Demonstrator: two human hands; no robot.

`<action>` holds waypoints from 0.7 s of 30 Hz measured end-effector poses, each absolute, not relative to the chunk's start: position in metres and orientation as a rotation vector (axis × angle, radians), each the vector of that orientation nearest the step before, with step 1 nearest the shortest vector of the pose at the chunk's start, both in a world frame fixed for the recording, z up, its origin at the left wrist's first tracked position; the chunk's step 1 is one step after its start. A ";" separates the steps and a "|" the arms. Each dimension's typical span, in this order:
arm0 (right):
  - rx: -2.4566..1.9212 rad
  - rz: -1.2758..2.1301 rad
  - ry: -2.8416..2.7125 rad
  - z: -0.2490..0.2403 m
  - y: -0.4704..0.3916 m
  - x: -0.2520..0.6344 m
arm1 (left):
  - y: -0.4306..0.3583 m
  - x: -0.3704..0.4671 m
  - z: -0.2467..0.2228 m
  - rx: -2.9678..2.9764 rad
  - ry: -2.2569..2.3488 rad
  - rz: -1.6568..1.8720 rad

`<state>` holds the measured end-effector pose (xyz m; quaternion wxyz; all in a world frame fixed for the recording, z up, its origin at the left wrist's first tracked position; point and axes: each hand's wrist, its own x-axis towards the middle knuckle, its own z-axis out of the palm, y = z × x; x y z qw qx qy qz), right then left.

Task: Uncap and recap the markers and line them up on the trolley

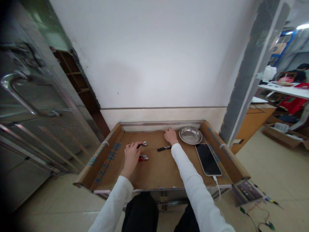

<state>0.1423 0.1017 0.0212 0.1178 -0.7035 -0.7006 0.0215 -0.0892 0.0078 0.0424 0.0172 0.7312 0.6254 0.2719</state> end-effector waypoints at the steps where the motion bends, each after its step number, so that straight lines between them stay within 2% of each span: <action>1: -2.088 0.071 -2.060 0.022 0.106 0.141 | 0.011 -0.095 0.041 2.305 1.922 0.776; 8: -2.170 0.090 -2.062 0.021 0.119 0.139 | 0.027 -0.109 0.018 2.345 1.783 0.655; 15: -2.097 -0.014 -2.137 0.030 0.122 0.112 | 0.030 -0.107 0.001 2.176 1.668 0.961; 21: -1.990 0.086 -2.295 0.029 0.134 0.070 | 0.018 -0.116 -0.010 2.091 1.498 1.212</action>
